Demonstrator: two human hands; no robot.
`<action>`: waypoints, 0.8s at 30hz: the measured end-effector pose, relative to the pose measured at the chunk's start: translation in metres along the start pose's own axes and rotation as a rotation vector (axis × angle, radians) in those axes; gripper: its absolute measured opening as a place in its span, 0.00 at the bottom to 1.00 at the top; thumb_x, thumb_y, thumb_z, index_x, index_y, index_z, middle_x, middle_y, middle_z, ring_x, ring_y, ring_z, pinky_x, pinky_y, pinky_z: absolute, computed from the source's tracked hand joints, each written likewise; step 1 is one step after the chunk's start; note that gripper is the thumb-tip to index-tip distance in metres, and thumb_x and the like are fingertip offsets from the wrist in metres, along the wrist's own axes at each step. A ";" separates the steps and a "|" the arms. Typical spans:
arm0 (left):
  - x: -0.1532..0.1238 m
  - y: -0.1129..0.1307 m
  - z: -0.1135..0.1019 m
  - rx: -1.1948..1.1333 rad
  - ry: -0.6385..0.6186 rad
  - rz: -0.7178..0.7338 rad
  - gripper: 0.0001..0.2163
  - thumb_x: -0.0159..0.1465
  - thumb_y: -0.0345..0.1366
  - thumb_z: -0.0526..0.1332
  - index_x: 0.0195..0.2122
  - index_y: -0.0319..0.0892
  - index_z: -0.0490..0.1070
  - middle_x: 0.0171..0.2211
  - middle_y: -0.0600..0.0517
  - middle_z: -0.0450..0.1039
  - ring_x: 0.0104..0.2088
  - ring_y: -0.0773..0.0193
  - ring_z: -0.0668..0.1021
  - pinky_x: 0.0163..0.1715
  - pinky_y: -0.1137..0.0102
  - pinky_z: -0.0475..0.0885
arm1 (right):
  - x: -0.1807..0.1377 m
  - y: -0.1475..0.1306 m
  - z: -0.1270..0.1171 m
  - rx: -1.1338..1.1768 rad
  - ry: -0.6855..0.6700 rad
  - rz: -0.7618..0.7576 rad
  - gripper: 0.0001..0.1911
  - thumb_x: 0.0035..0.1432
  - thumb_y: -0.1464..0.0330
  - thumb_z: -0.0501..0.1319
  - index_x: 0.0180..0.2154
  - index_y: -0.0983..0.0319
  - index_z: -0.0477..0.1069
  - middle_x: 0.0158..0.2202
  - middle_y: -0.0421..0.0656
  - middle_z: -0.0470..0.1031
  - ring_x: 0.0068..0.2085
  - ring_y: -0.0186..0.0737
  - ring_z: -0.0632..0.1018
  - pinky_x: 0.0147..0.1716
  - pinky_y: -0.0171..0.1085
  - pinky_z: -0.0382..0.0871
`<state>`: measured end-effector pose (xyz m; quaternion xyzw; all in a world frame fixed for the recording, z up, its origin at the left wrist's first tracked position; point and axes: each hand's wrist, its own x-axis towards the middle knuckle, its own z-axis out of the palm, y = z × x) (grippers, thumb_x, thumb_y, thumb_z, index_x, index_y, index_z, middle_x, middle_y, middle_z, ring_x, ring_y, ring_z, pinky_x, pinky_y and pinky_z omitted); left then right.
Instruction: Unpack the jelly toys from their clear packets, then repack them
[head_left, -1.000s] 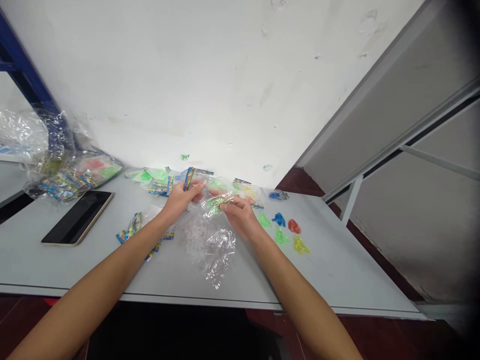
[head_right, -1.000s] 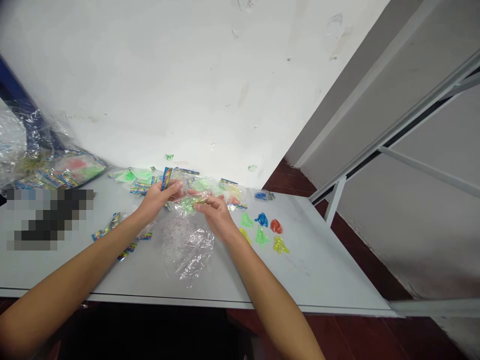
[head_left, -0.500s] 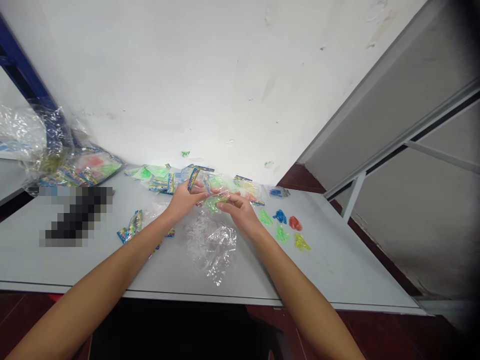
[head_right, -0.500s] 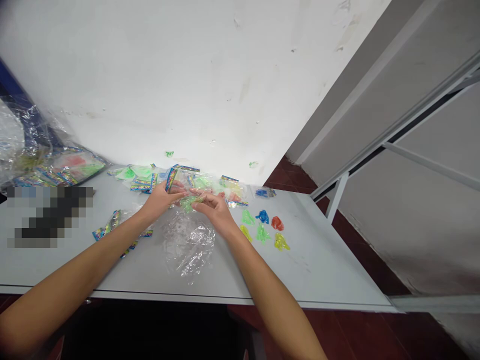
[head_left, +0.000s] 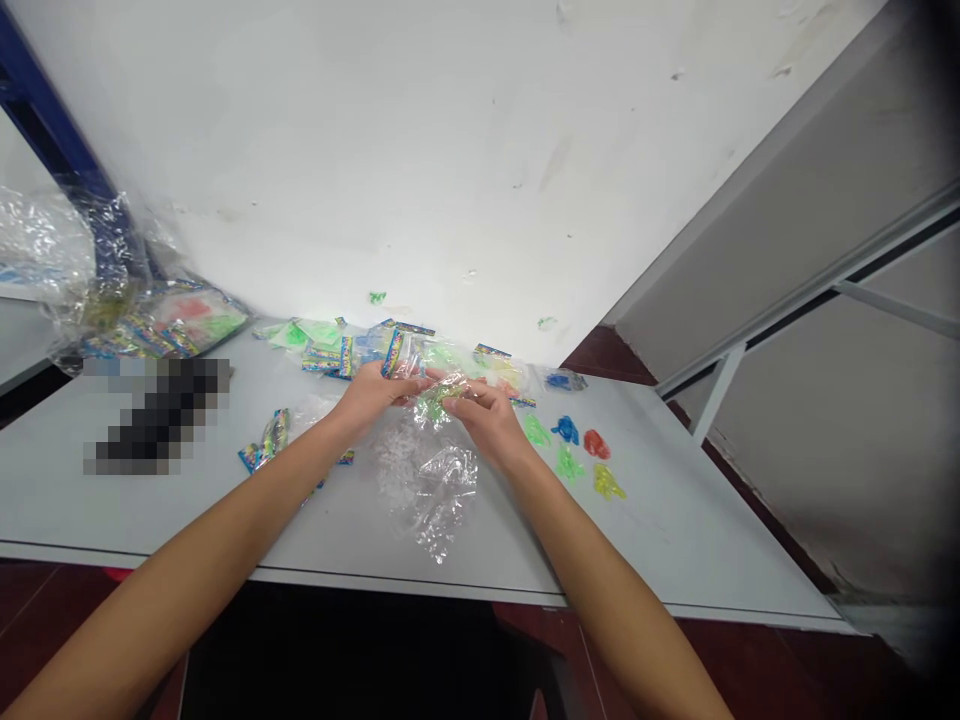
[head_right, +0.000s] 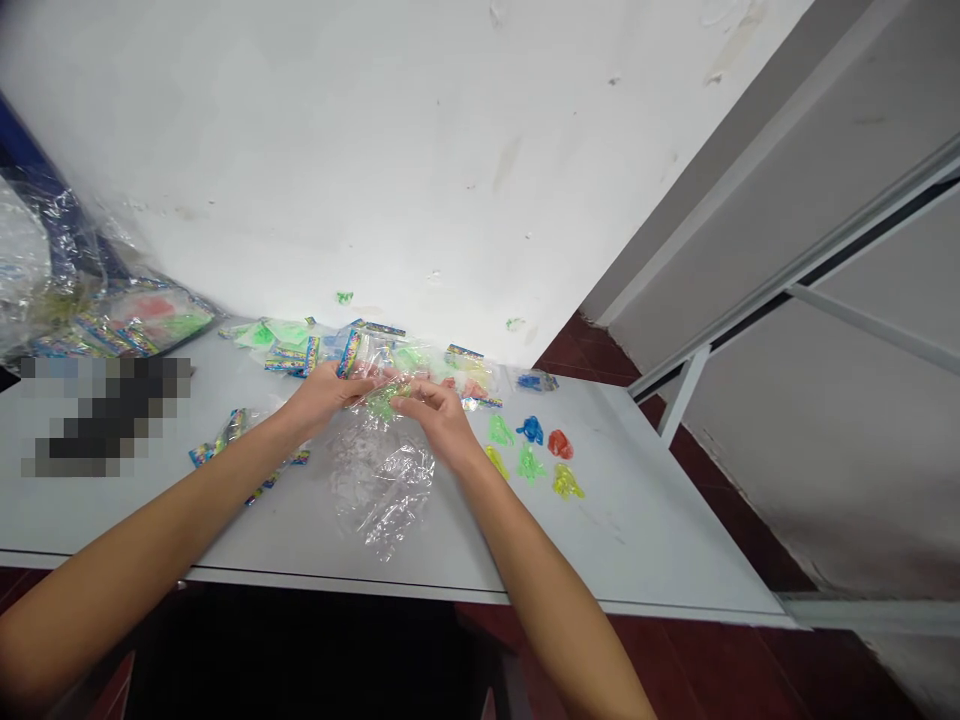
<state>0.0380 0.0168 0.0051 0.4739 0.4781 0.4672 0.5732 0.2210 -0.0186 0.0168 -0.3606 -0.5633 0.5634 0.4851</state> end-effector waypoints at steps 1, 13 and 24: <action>0.000 0.000 0.000 0.011 -0.021 -0.007 0.15 0.48 0.40 0.73 0.32 0.39 0.74 0.30 0.49 0.77 0.30 0.63 0.77 0.30 0.69 0.73 | 0.000 -0.001 0.001 0.021 -0.005 0.007 0.09 0.49 0.62 0.69 0.23 0.58 0.75 0.41 0.43 0.80 0.48 0.46 0.76 0.49 0.45 0.64; -0.001 0.002 0.003 -0.176 -0.054 -0.064 0.15 0.59 0.49 0.65 0.36 0.41 0.75 0.39 0.43 0.79 0.41 0.58 0.80 0.39 0.65 0.74 | 0.003 0.004 -0.001 0.058 0.092 0.116 0.12 0.42 0.61 0.73 0.21 0.58 0.73 0.26 0.38 0.73 0.36 0.39 0.73 0.43 0.44 0.68; -0.008 0.002 0.011 -0.054 -0.079 -0.045 0.15 0.57 0.43 0.67 0.40 0.39 0.75 0.38 0.45 0.77 0.33 0.60 0.78 0.28 0.66 0.75 | 0.001 -0.002 -0.002 0.197 0.043 0.198 0.10 0.45 0.65 0.72 0.21 0.61 0.74 0.28 0.39 0.70 0.35 0.36 0.71 0.39 0.40 0.72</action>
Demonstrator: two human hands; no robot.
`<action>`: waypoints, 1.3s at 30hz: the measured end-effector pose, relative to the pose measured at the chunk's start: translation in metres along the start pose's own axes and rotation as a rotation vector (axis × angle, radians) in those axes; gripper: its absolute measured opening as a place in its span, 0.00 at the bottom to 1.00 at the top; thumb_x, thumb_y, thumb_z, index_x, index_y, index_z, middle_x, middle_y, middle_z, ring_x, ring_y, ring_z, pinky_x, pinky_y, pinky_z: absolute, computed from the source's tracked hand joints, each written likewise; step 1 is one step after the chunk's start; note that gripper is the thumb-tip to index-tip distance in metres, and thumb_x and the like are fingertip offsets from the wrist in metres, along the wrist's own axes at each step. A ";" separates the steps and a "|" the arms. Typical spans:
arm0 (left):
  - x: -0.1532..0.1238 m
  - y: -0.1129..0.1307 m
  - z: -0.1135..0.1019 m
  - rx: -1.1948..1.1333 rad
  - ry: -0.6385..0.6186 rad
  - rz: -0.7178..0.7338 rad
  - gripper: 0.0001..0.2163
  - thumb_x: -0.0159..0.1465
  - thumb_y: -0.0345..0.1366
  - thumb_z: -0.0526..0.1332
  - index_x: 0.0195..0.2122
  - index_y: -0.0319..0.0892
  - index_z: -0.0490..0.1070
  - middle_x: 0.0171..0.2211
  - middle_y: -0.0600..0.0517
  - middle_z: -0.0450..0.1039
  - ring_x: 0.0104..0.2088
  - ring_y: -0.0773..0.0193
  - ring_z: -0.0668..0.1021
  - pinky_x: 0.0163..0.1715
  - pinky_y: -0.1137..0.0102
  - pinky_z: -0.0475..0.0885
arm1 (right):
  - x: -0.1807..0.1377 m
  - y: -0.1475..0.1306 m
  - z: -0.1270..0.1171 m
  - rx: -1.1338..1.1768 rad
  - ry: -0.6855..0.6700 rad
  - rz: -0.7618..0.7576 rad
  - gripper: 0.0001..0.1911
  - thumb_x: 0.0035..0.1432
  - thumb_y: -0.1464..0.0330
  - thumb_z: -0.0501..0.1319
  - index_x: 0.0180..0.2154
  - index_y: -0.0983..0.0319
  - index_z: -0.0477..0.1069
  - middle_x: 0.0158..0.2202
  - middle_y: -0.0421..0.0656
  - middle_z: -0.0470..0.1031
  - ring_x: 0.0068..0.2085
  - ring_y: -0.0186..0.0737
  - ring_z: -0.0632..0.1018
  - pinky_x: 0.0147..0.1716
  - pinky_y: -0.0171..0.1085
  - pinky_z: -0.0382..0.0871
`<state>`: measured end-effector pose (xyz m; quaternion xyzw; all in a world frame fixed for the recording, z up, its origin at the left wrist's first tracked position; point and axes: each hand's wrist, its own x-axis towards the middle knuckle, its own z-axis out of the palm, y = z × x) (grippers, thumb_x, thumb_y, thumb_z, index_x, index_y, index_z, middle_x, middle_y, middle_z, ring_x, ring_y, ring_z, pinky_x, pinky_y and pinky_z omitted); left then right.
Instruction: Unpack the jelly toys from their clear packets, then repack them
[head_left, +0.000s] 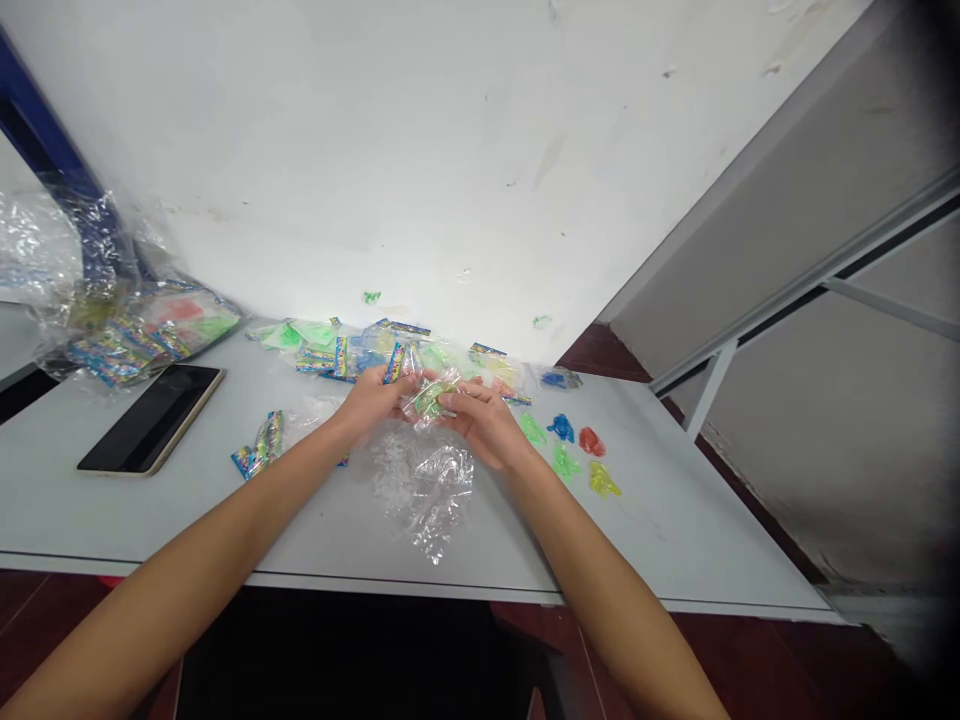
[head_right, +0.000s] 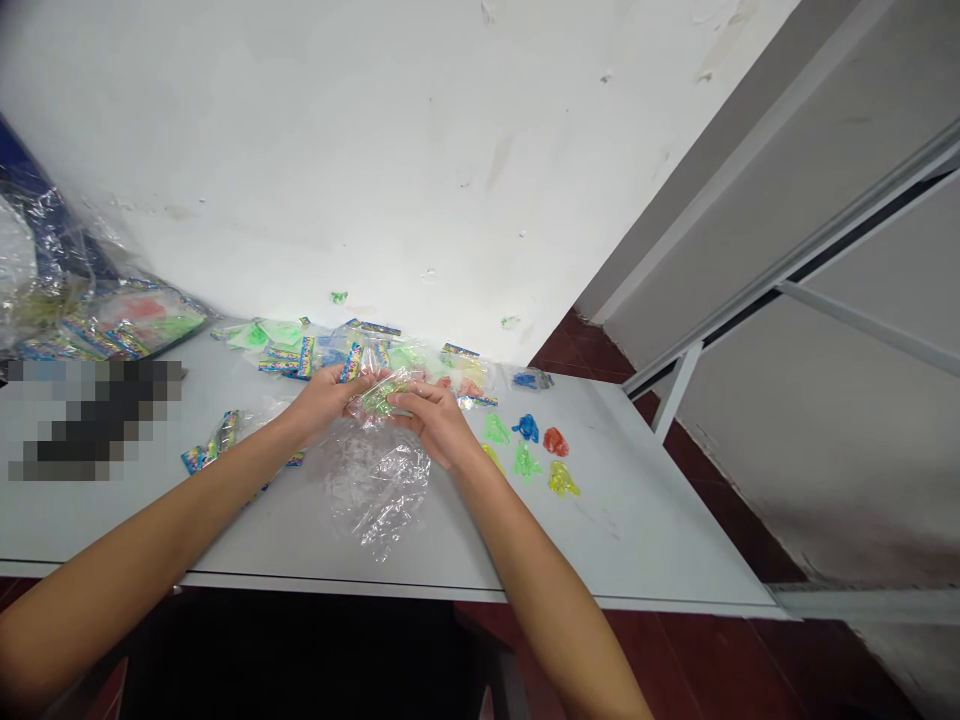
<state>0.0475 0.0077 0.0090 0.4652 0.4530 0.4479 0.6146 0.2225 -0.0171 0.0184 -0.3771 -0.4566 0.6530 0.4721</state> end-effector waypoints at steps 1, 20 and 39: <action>0.000 0.000 0.001 0.003 0.002 -0.002 0.14 0.57 0.43 0.66 0.40 0.38 0.74 0.37 0.45 0.77 0.32 0.61 0.78 0.27 0.66 0.76 | 0.000 0.000 -0.001 -0.006 -0.004 0.001 0.10 0.45 0.65 0.72 0.21 0.61 0.74 0.28 0.39 0.70 0.34 0.35 0.71 0.39 0.40 0.72; -0.007 -0.010 -0.001 1.237 0.217 0.865 0.46 0.59 0.30 0.62 0.70 0.48 0.31 0.72 0.39 0.25 0.69 0.35 0.35 0.62 0.38 0.49 | 0.001 -0.002 -0.002 -0.204 -0.012 -0.179 0.10 0.48 0.61 0.71 0.21 0.58 0.75 0.40 0.44 0.79 0.58 0.50 0.70 0.56 0.46 0.60; 0.002 -0.006 -0.012 1.580 0.004 0.897 0.35 0.58 0.29 0.56 0.66 0.31 0.48 0.46 0.40 0.70 0.48 0.49 0.71 0.51 0.56 0.65 | 0.001 0.000 -0.001 0.002 0.006 -0.040 0.09 0.46 0.66 0.71 0.24 0.60 0.72 0.29 0.38 0.68 0.33 0.34 0.71 0.35 0.36 0.73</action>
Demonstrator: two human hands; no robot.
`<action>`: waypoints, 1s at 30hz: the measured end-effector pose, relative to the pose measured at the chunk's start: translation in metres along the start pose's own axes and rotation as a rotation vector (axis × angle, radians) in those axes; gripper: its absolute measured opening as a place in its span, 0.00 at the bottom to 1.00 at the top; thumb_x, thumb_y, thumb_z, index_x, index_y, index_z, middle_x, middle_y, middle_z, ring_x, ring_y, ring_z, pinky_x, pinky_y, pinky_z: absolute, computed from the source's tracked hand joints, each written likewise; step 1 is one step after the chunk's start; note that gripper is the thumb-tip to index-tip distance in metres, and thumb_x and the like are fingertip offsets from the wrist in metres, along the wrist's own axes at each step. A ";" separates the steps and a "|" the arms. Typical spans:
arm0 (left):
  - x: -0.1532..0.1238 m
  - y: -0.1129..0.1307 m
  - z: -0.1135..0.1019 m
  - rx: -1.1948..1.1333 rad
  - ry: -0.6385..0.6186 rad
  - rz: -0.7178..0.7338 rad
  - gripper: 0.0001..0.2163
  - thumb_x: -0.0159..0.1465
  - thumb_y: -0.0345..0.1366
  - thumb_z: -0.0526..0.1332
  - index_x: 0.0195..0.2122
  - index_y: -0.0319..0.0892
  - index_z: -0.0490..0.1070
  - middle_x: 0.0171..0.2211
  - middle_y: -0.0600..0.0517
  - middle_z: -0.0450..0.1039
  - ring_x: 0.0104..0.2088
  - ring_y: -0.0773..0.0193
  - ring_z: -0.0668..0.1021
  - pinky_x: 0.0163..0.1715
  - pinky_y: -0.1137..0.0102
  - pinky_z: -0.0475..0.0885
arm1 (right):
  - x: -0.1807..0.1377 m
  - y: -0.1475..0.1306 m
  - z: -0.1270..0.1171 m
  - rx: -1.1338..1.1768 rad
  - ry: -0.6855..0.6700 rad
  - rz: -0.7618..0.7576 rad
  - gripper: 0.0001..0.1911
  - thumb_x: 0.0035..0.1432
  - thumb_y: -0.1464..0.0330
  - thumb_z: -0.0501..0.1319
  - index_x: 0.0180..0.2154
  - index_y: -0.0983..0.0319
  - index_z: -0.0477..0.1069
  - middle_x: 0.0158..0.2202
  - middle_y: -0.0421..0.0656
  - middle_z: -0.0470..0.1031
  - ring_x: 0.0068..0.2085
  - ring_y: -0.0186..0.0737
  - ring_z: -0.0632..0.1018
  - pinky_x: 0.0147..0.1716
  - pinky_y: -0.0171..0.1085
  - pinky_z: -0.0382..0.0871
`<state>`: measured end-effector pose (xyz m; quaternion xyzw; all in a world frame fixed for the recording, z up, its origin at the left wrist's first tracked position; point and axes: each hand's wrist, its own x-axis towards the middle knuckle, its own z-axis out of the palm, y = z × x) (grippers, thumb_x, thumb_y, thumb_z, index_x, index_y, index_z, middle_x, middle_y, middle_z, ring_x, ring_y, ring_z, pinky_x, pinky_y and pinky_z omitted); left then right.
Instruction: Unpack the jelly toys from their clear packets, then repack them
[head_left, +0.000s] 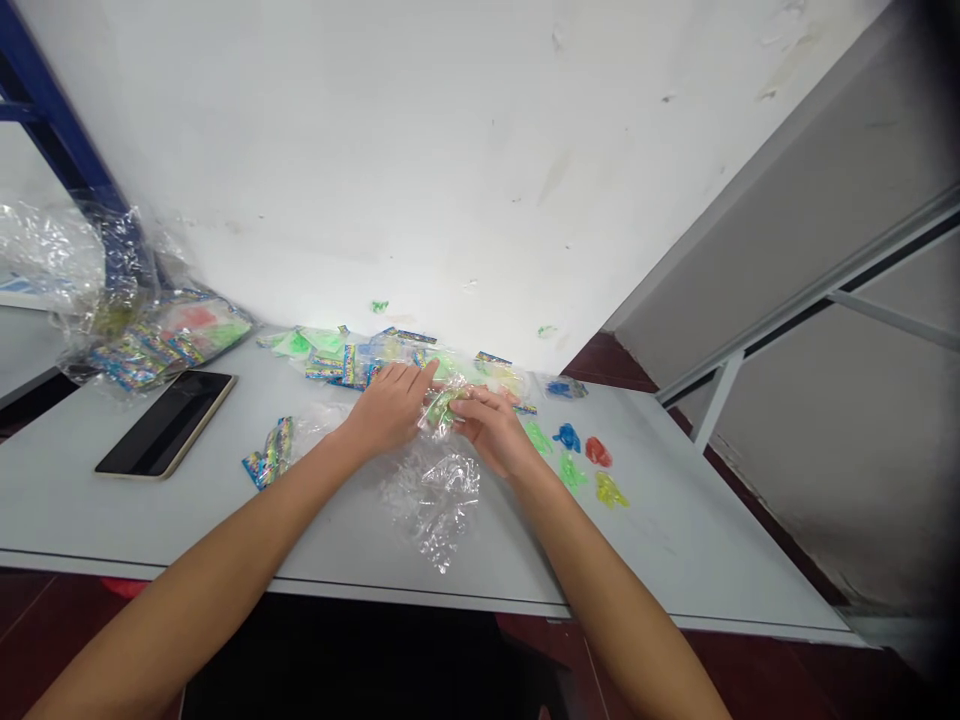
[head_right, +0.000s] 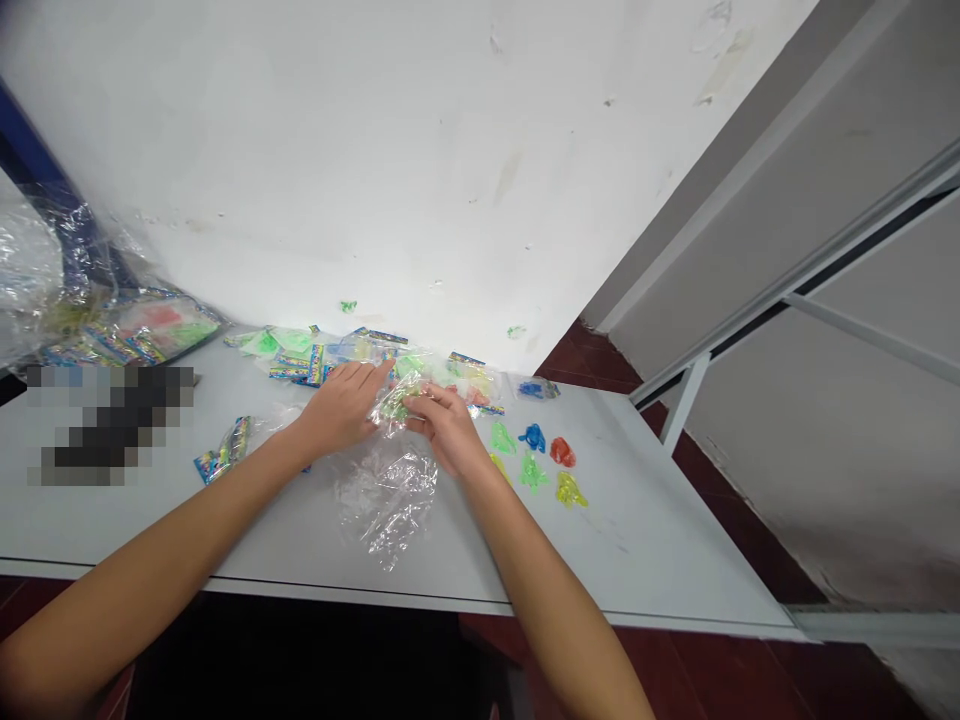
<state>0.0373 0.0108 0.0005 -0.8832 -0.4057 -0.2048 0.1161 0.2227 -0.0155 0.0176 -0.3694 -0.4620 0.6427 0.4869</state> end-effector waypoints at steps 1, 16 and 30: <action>0.000 -0.001 0.001 -0.001 0.011 -0.025 0.34 0.58 0.30 0.56 0.66 0.31 0.49 0.46 0.40 0.70 0.47 0.49 0.71 0.49 0.57 0.65 | 0.001 0.000 0.000 0.006 0.030 -0.023 0.09 0.46 0.66 0.71 0.24 0.60 0.72 0.29 0.39 0.67 0.33 0.34 0.70 0.36 0.37 0.73; -0.001 0.001 0.005 -0.013 0.014 -0.135 0.28 0.62 0.34 0.54 0.64 0.31 0.55 0.46 0.40 0.72 0.46 0.49 0.71 0.46 0.59 0.64 | -0.001 -0.007 -0.001 -0.412 0.357 -0.137 0.16 0.47 0.59 0.67 0.19 0.60 0.65 0.21 0.38 0.63 0.27 0.35 0.69 0.18 0.33 0.69; -0.001 0.005 0.007 0.028 -0.007 -0.131 0.29 0.62 0.36 0.55 0.64 0.31 0.57 0.45 0.40 0.72 0.46 0.48 0.69 0.45 0.58 0.64 | -0.004 -0.009 0.002 -0.403 0.317 -0.131 0.19 0.47 0.58 0.68 0.22 0.59 0.60 0.23 0.39 0.69 0.26 0.40 0.78 0.14 0.32 0.66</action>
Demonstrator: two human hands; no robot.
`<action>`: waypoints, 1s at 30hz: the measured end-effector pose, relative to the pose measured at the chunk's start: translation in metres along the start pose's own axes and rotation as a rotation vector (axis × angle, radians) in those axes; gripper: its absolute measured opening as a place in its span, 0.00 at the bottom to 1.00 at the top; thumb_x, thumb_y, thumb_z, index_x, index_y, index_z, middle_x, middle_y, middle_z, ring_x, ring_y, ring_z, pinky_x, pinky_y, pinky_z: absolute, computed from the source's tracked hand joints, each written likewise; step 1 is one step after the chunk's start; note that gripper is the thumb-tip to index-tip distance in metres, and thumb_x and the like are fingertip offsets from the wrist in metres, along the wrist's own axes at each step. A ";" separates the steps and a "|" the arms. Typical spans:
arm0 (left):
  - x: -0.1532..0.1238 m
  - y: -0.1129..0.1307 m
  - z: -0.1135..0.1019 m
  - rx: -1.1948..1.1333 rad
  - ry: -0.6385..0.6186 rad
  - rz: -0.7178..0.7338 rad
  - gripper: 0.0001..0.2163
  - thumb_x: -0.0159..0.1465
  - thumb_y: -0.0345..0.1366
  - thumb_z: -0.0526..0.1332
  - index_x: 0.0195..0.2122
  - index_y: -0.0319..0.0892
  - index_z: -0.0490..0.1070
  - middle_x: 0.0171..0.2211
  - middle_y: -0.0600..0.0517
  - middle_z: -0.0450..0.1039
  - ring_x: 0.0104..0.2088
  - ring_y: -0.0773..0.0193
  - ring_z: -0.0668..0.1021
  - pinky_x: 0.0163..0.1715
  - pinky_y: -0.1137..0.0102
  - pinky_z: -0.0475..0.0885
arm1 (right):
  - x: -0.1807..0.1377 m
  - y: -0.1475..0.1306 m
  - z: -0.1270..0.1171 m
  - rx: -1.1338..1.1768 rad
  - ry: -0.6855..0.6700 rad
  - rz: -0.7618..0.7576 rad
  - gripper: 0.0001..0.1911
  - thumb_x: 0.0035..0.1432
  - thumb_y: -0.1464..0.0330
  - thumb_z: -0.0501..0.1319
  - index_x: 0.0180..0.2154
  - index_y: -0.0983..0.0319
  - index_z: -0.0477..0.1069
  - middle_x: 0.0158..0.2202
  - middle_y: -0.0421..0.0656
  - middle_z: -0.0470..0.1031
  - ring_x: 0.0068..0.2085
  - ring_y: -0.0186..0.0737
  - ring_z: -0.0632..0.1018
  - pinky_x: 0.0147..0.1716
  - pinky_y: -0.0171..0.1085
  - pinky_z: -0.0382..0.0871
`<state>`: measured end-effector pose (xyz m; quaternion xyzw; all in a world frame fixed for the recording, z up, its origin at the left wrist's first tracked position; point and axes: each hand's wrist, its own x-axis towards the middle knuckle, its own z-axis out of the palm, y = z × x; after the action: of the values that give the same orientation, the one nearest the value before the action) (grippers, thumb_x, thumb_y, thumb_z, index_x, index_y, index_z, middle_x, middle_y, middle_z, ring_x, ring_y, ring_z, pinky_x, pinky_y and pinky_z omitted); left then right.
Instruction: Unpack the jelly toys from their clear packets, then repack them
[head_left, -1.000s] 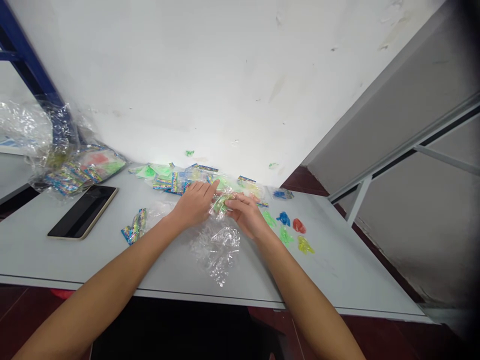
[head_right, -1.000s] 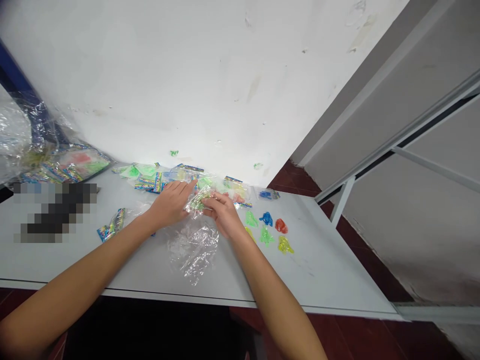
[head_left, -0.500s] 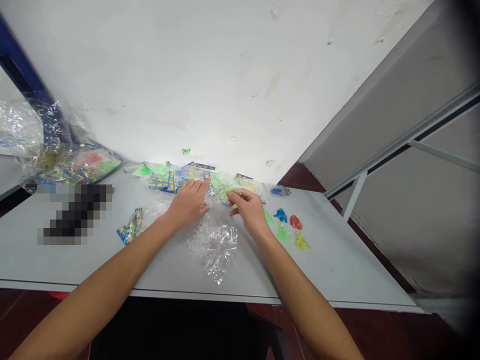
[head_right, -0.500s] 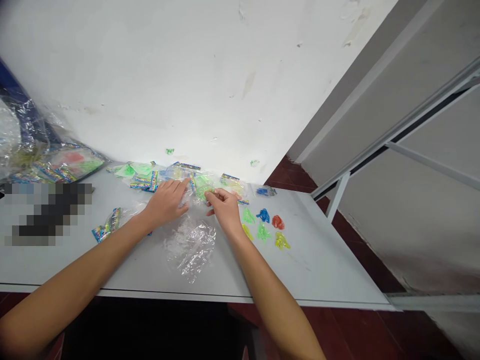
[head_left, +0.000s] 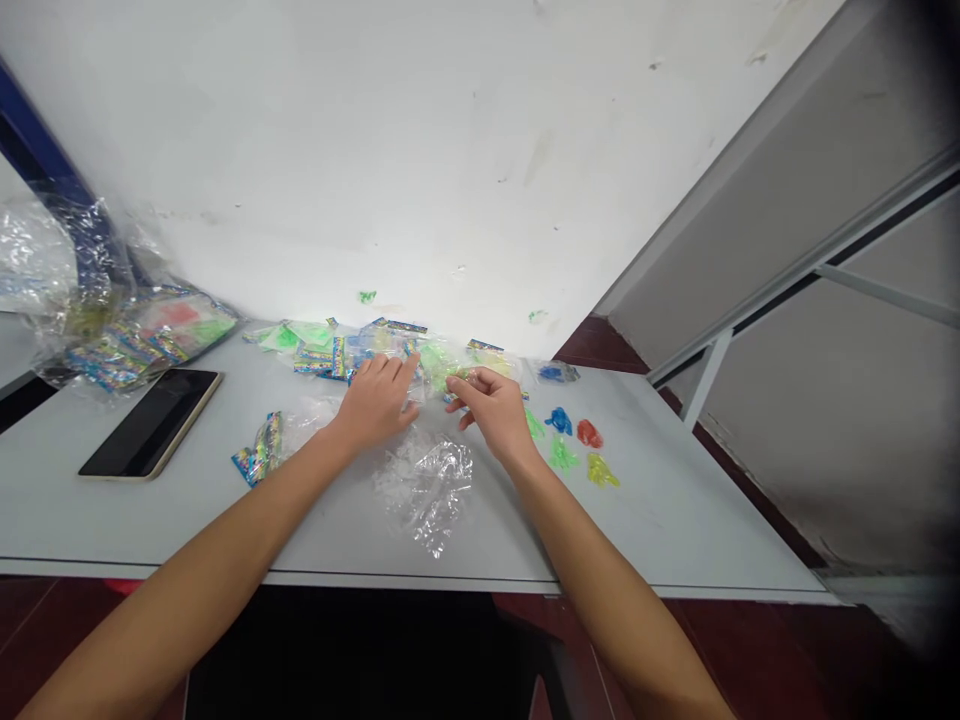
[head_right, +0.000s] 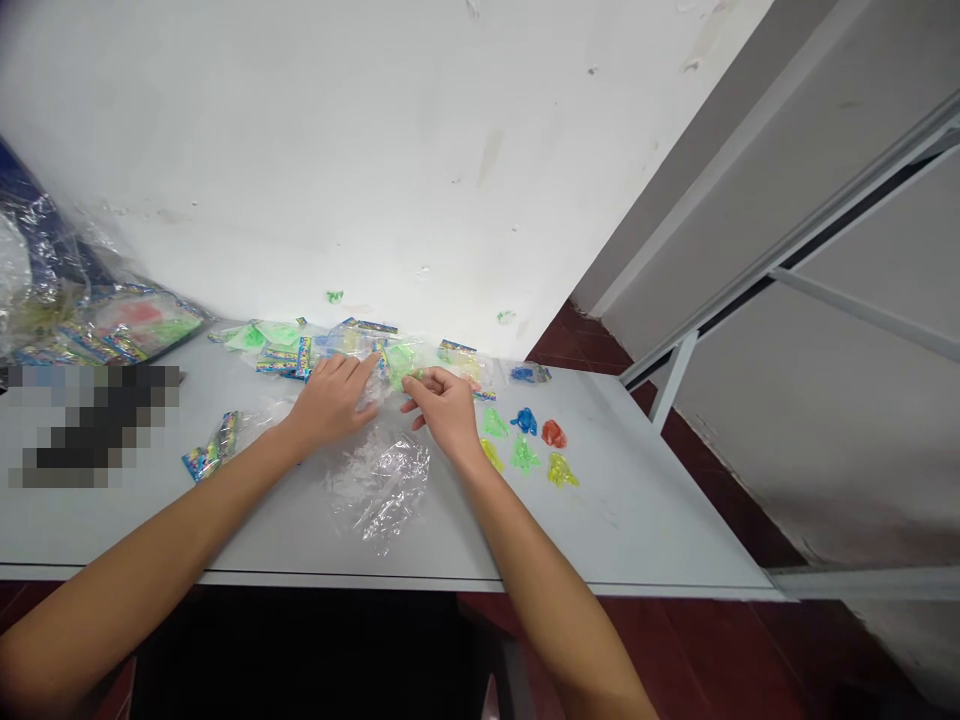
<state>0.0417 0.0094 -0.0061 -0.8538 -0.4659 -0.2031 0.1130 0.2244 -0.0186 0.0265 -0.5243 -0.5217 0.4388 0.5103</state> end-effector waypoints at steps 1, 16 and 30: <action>0.000 0.001 0.001 0.006 -0.004 0.012 0.28 0.62 0.36 0.55 0.64 0.31 0.57 0.44 0.40 0.72 0.46 0.47 0.69 0.45 0.58 0.64 | 0.000 0.000 0.000 0.014 0.005 0.010 0.19 0.46 0.57 0.68 0.23 0.59 0.60 0.23 0.38 0.69 0.26 0.41 0.79 0.14 0.32 0.66; -0.001 0.004 -0.001 -0.014 0.032 0.010 0.29 0.63 0.36 0.54 0.64 0.30 0.56 0.44 0.39 0.72 0.46 0.48 0.70 0.45 0.57 0.64 | 0.000 0.008 0.006 -0.082 0.004 -0.038 0.17 0.47 0.55 0.68 0.29 0.59 0.67 0.22 0.37 0.72 0.21 0.36 0.74 0.12 0.32 0.63; 0.000 -0.001 -0.002 -0.018 0.011 -0.042 0.33 0.60 0.37 0.58 0.66 0.33 0.53 0.44 0.40 0.73 0.46 0.47 0.70 0.44 0.58 0.64 | 0.002 0.004 0.001 -0.164 -0.085 0.005 0.18 0.44 0.54 0.70 0.22 0.60 0.68 0.16 0.36 0.67 0.18 0.32 0.65 0.14 0.33 0.58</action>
<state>0.0407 0.0088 -0.0045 -0.8437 -0.4811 -0.2143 0.1038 0.2239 -0.0164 0.0229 -0.5465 -0.5758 0.4177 0.4419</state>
